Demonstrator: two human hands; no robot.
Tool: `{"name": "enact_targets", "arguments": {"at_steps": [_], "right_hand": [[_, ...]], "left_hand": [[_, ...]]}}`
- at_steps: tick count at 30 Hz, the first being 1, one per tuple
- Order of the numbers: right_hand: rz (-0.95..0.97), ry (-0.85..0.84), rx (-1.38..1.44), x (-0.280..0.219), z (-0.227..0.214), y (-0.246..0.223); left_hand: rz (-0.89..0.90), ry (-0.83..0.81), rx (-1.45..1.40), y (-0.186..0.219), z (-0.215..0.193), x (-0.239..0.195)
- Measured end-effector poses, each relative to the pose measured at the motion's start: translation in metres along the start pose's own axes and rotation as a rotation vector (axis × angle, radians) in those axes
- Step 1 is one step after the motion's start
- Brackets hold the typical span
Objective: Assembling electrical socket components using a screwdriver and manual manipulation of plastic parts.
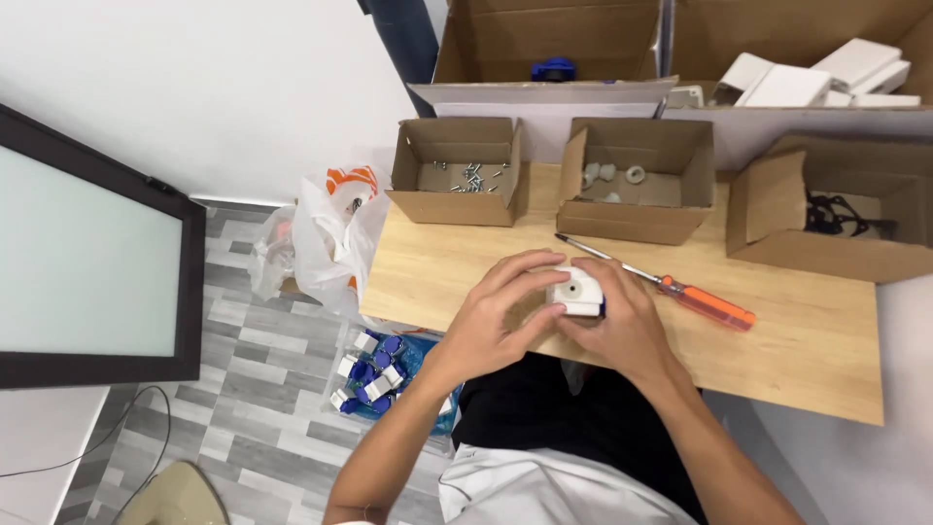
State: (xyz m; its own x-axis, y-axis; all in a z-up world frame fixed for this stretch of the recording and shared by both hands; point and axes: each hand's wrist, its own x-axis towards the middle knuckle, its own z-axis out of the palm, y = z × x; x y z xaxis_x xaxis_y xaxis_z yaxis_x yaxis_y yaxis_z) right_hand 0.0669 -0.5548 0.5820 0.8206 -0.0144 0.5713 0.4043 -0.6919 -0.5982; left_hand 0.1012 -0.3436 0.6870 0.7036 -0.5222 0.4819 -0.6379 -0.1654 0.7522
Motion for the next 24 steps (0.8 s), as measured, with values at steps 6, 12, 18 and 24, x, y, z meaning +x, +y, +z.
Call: {"name": "enact_targets", "arguments": {"at_steps": [6,12,18,24], "right_hand": [[-0.023,0.014,-0.069,-0.005,0.003,0.004],[-0.021,0.007,-0.038,0.0,0.001,-0.001],[-0.032,0.0,-0.052,0.009,-0.006,-0.012],[-0.008,0.0,-0.091,0.004,-0.001,-0.005]], "left_hand": [[0.049,-0.215,0.075,-0.018,0.01,0.026],[0.047,-0.272,0.093,-0.029,0.002,0.037],[-0.136,-0.192,-0.141,-0.037,0.01,0.035],[-0.107,-0.08,-0.152,-0.048,0.021,0.024]]}}
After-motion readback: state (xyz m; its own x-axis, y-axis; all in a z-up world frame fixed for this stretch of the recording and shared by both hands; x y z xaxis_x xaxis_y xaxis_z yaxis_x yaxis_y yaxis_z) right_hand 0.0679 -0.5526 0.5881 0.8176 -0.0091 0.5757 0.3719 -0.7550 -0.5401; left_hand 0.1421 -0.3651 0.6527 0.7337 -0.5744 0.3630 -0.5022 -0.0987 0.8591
